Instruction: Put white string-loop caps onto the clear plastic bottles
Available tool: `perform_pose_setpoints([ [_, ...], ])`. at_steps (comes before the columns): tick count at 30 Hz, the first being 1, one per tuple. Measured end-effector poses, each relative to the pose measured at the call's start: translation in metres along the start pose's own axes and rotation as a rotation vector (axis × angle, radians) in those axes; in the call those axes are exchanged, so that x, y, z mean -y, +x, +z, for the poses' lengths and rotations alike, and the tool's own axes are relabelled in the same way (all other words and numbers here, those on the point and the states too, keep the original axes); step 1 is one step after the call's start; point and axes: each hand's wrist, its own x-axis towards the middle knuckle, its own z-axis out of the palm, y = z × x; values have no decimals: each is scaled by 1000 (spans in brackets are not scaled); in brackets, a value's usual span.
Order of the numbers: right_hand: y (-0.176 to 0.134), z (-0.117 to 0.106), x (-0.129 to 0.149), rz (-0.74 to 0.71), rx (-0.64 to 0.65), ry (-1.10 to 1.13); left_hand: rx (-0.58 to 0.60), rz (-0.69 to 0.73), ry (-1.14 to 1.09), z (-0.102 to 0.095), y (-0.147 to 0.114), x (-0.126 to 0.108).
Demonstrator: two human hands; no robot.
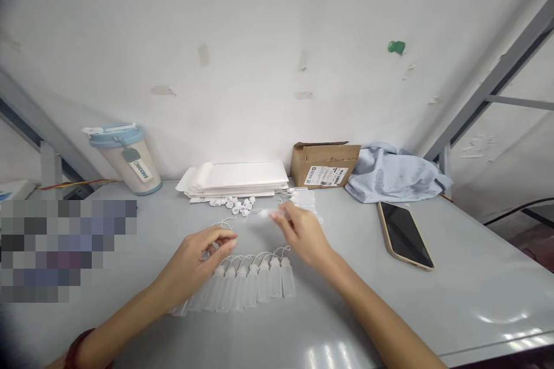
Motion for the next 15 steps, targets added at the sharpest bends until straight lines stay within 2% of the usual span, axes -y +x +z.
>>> perform_pose_setpoints([
  [2,10,-10,-17,1,-121,-99,-30,28,101,-2,7,7],
  [5,21,-24,-41,-23,-213,-183,-47,115,308,-5,23,12],
  [9,27,-34,-57,-83,-179,-326,-16,210,554,-5,48,9],
  [12,27,-35,-62,-100,-124,-369,12,210,711,2,63,7],
  [15,28,-34,-66,-72,-66,-372,24,211,772,13,71,7],
])
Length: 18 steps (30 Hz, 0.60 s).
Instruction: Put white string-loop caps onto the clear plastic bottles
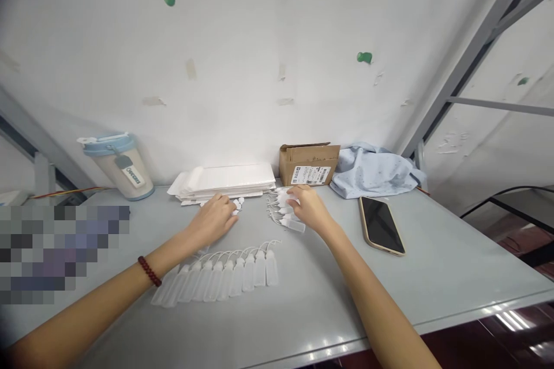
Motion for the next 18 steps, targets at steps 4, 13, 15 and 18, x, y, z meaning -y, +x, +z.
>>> perform_pose_setpoints([
  [4,1,-1,-4,26,47,-15,1,-21,22,8,2,-6],
  [13,-3,-6,2,43,91,-64,10,-53,-122,-1,-6,-2],
  [15,-2,-6,2,43,96,-85,-12,-81,-209,-4,-15,2],
  [18,-1,-6,2,55,108,-132,-55,-175,-410,-7,-32,10],
])
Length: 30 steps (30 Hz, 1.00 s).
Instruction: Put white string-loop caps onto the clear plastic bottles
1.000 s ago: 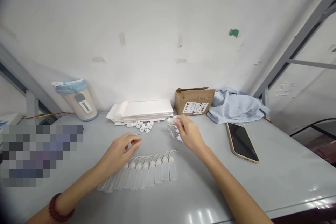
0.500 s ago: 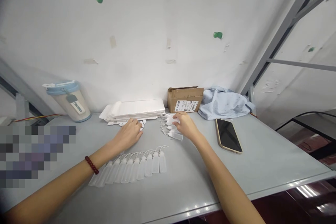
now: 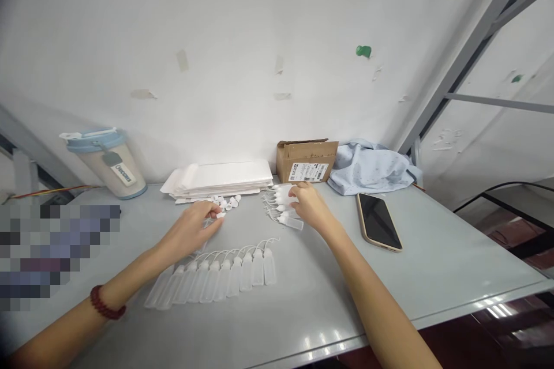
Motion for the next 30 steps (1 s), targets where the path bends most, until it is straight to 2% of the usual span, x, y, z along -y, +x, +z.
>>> perform_pose_setpoints([
  [4,1,0,-2,14,11,-62,-51,-122,-97,-8,-15,7],
  [8,1,-1,-3,21,33,-120,-82,-152,-118,-12,-20,0],
  [10,1,-2,-2,26,32,-136,-100,-99,-108,-11,-22,-4],
  [13,-1,-6,3,29,-6,-112,-174,78,-24,-9,-25,-8],
  [15,-4,-13,9,29,-40,-57,-228,202,51,-8,-28,-9],
  [17,-8,-22,20,19,-11,36,-258,282,94,-7,-30,-10],
  [19,-15,-32,32,-26,171,175,-276,313,93,-7,-31,-10],
  [21,-23,-39,43,-77,449,265,-302,314,60,-5,-32,-10],
  [23,-30,-41,53,-90,674,310,-317,282,17,-4,-32,-10],
  [25,-34,-38,59,-83,840,329,-310,216,-23,-2,-33,-12],
  [27,-36,-33,62,-65,933,327,-284,148,-58,-1,-34,-15],
  [30,-35,-25,63,-46,906,229,-221,82,-124,-1,-36,-20],
])
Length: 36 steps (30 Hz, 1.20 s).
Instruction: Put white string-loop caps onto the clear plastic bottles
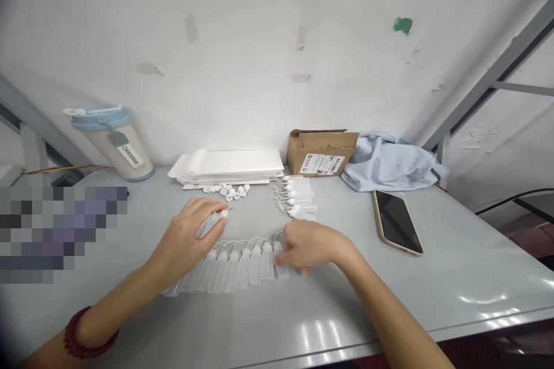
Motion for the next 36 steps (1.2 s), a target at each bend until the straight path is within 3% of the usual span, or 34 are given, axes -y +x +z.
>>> perform_pose_setpoints([
  [3,3,-1,-3,50,-81,-101,67,-74,-79,-1,-1,-4],
  [6,3,-4,-6,64,-116,-104,132,-171,-154,-3,0,-8],
  [8,3,-6,-6,43,-209,-80,179,-263,-208,-6,2,-10],
  [14,15,4,7,-144,-653,78,318,-488,-636,-9,6,-13],
  [19,26,23,15,-376,-746,90,229,-546,-819,-11,6,-17],
  [25,34,34,16,-402,-839,63,138,-504,-678,-15,2,-21],
  [32,38,43,17,-416,-903,-93,88,-250,-434,-10,-1,-19],
  [36,37,45,19,-441,-943,-117,106,-284,-317,-9,0,-20],
])
